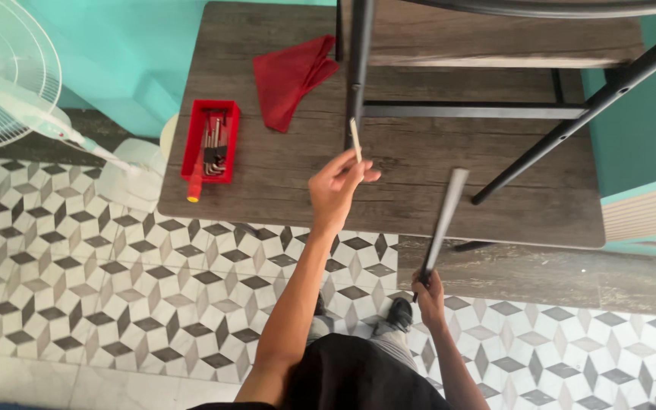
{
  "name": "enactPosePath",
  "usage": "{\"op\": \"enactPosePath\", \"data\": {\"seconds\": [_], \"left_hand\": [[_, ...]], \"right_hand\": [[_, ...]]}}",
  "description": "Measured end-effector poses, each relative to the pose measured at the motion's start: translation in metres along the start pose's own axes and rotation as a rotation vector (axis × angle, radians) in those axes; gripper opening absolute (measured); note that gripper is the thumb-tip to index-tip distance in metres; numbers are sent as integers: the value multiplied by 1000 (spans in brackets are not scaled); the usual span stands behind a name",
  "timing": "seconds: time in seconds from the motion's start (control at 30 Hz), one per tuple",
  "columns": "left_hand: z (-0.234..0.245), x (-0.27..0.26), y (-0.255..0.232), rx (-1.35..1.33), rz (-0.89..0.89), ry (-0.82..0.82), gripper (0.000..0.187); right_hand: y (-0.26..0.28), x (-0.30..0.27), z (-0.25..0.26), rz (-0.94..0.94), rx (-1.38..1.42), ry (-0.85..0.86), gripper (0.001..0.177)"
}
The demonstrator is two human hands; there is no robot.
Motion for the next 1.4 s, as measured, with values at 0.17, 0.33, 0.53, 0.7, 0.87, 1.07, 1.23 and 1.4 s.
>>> {"op": "enactPosePath", "data": {"seconds": [0.17, 0.33, 0.53, 0.7, 0.87, 1.07, 1.23, 1.4], "left_hand": [[5, 32, -25, 2, -33, 76, 33], [6, 40, -35, -40, -26, 157, 32], [3, 44, -39, -69, 41, 184, 30], [-3, 42, -41, -249, 178, 153, 27], [-21, 46, -36, -529, 347, 244, 24], [-27, 59, -30, -417, 383, 316, 23], [-21, 72, -21, -228, 384, 298, 25], [-25, 74, -12, -397, 452, 381, 24]], "right_hand": [[-10, 8, -35, -48, -183, -43, 17], [-9, 45, -56, -223, -514, -202, 14], [4, 83, -86, -232, -517, -237, 22], [18, 113, -100, -139, -625, -309, 37], [58, 149, -129, 176, -864, -262, 39], [148, 133, -184, 308, 141, -7, 29], [265, 53, -260, 263, 500, 389, 41], [300, 46, -304, 30, 838, 380, 32]]}}
Point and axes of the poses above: each hand's wrist, its own x-axis towards the middle knuckle, its own z-axis out of the back of the hand, y = z × x, the point moved 9 cm from there along x, towards the middle knuckle, and after that the axes turned 10 degrees about x, right-handed, at the moved point
